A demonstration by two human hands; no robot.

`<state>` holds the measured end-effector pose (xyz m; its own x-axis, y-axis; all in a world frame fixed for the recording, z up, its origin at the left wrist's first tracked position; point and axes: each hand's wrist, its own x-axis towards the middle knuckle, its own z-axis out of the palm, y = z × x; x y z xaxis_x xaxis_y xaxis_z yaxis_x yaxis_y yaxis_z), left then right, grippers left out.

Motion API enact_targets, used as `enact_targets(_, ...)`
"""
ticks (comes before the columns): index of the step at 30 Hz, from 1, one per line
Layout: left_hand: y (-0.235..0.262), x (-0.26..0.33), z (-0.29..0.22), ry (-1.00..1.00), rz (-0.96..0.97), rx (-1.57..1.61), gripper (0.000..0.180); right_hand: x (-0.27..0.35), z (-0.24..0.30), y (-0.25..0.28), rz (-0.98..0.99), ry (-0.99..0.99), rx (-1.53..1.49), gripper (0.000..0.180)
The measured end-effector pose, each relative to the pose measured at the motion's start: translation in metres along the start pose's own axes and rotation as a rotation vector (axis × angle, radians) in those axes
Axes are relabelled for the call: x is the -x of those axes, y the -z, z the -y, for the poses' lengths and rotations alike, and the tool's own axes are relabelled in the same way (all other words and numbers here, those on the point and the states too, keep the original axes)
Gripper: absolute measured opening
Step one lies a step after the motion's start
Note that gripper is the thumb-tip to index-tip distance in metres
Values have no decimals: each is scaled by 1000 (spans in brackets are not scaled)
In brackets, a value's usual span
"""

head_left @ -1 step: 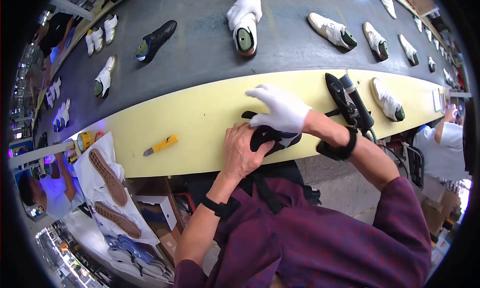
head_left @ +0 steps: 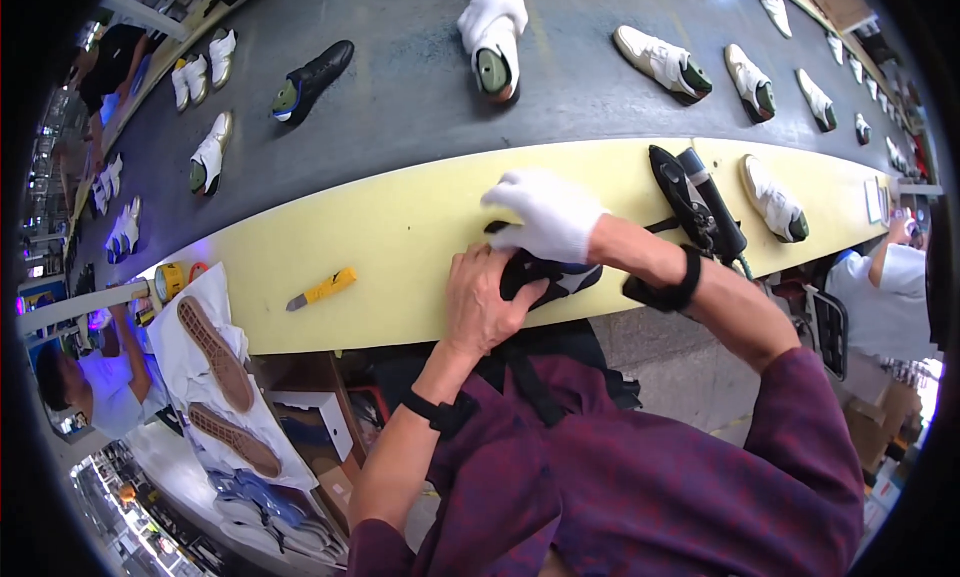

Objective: Cleaning and inspecting shoes at a conveyor belt in a factory setting.

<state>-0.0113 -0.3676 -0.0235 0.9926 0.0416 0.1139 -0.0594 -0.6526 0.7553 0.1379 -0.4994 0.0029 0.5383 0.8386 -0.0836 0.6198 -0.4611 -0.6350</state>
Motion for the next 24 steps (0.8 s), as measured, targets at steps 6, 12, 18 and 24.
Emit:
enact_targets(6,-3,-10,7,43,-15,29,40,-12,-9,-16,75,159,246,17)
enact_targets(12,5,-13,4,81,73,-103,40,34,-17,-1,-101,483,142,22)
enact_targets(18,6,-17,9,101,128,-59,44,55,-20,15,-57,553,122,39)
enact_targets(24,3,-18,10,126,184,-85,47,64,-25,18,-34,573,137,41)
